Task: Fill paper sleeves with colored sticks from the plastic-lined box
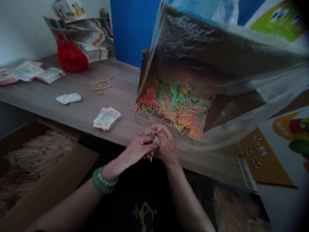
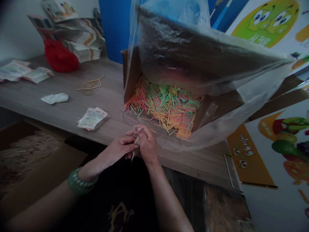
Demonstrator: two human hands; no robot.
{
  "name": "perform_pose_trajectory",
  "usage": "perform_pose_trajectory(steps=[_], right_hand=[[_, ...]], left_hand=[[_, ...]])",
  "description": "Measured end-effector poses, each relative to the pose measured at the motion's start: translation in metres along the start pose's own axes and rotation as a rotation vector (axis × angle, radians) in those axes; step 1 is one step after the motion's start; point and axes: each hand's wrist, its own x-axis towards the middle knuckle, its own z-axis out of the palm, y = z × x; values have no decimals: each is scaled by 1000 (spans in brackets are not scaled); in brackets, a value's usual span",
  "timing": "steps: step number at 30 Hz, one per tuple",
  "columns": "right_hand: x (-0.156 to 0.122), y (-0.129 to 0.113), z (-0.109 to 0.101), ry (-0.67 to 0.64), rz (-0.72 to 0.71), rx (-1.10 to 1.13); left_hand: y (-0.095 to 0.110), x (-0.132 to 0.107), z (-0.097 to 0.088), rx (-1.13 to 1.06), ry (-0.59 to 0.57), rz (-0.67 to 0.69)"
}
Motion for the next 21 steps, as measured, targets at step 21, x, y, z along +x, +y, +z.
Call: perform_pose_trajectory(steps=[21], right_hand=[[46, 39, -58, 267, -74, -237]], left_hand=[[0, 89, -14, -524, 69, 121]])
